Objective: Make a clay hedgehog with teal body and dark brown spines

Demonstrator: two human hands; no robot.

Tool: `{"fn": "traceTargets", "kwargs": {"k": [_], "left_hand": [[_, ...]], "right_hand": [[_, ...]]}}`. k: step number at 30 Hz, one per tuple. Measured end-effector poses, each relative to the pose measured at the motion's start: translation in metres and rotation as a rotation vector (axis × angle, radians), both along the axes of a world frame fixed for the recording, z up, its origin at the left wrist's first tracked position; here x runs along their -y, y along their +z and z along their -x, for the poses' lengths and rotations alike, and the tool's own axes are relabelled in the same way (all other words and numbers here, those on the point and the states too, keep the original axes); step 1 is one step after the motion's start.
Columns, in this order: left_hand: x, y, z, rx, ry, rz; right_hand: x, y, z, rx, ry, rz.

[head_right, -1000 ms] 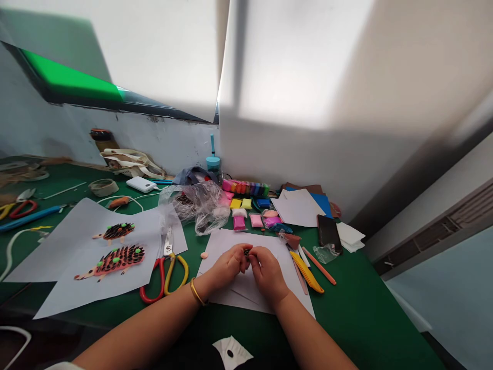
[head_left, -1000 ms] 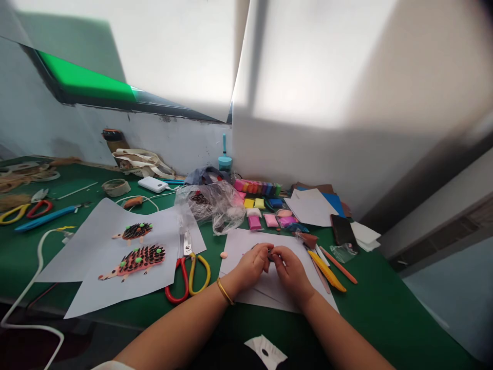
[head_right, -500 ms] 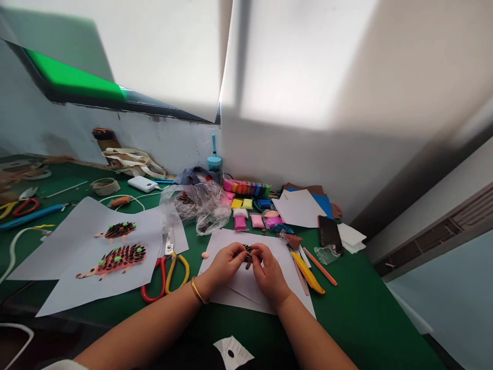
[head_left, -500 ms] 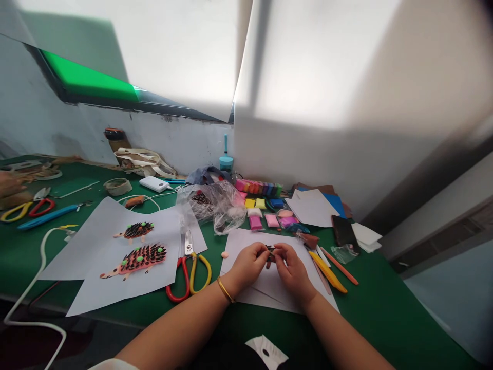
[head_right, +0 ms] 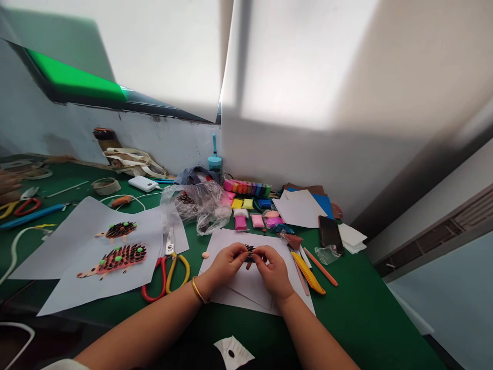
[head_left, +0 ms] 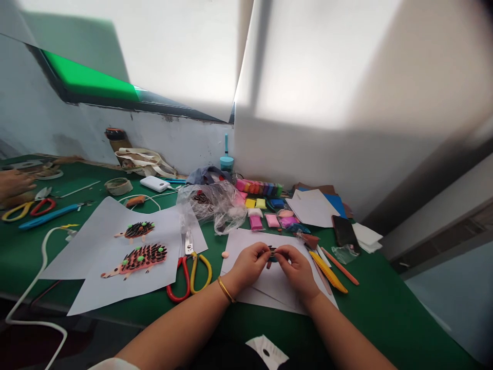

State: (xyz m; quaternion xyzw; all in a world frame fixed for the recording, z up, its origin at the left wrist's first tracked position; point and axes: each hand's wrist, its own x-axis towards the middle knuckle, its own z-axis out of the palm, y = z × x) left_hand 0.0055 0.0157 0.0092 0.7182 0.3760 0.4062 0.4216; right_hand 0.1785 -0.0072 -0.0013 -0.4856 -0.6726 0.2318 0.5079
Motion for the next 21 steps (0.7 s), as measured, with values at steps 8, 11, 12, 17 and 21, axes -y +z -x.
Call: {"fn": "traceTargets", "kwargs": {"k": [8, 11, 12, 17, 21], "left_hand": [[-0.0014, -0.0017, -0.0003, -0.032, 0.021, -0.004], [-0.002, -0.0021, -0.0002, -0.024, 0.01, -0.001], [-0.0023, -0.0025, -0.0002, -0.015, 0.002, -0.001], [-0.0041, -0.0053, 0.0, 0.031, -0.029, 0.011], [-0.0036, -0.004, 0.0009, 0.046, -0.035, 0.017]], "right_hand": [[-0.0007, -0.0006, -0.0018, -0.005, 0.026, 0.027], [-0.001, -0.0016, -0.0016, -0.004, 0.019, 0.021], [-0.0011, -0.0018, -0.0015, -0.006, 0.018, 0.018], [-0.0016, -0.0021, -0.0021, -0.021, 0.048, -0.022], [-0.0017, -0.0014, -0.0031, -0.026, 0.05, -0.025]]}}
